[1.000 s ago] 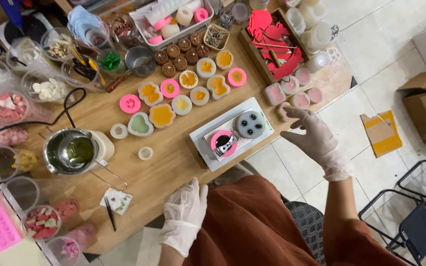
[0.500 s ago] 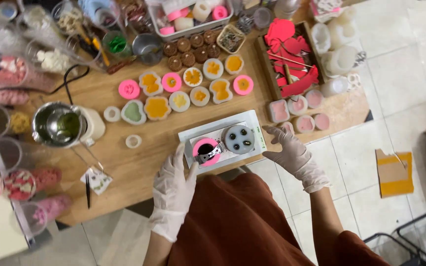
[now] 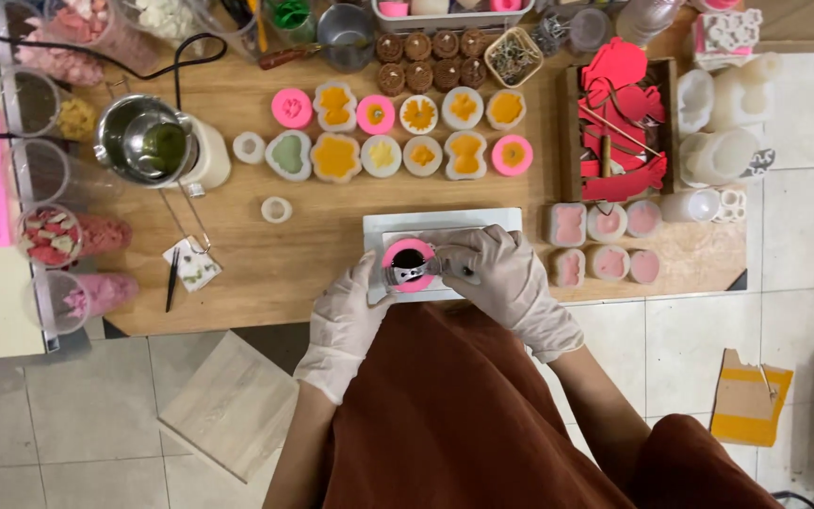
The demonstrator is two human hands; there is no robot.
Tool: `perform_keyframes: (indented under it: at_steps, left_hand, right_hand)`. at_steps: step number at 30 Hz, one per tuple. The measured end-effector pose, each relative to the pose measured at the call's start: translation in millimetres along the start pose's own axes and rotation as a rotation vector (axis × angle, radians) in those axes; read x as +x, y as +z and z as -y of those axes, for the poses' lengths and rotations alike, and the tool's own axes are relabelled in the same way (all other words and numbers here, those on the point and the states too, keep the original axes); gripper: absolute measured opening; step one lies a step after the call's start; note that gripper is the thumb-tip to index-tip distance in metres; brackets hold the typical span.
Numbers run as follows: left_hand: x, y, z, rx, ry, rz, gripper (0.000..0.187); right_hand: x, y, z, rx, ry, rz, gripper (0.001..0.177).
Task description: The person dips a stick into a pot of green liquid to place drops into a mold, then picks up a pink mold and presses a metal tool into its center.
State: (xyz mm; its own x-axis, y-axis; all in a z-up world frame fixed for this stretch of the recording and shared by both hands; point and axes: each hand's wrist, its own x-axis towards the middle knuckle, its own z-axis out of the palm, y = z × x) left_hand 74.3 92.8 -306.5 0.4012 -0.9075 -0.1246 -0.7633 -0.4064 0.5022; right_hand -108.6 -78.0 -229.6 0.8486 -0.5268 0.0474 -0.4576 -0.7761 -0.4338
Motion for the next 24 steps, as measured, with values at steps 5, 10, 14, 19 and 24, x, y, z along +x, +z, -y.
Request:
perform_keyframes:
  at_steps: [5, 10, 14, 19, 24]
  left_hand:
    - [8, 4, 3, -0.012, -0.032, 0.061, 0.067]
    - [12, 0, 0, -0.146, -0.082, 0.136, 0.060]
    - [10, 4, 0, -0.407, -0.071, 0.099, 0.060]
    - [11, 6, 7, -0.332, 0.140, -0.067, 0.063]
    - [17, 1, 12, -0.261, 0.185, -0.018, 0.058]
  right_hand:
    - [5, 18, 5, -0.053, -0.023, -0.042, 0.020]
    - [-2, 31, 8, -0.081, -0.020, -0.063, 0.023]
    - [-2, 39, 12, -0.141, -0.021, -0.064, 0.032]
    - [-1, 46, 21, -0.241, 0.032, -0.056, 0.033]
    - [-1, 46, 24, -0.267, 0.081, -0.029, 0.031]
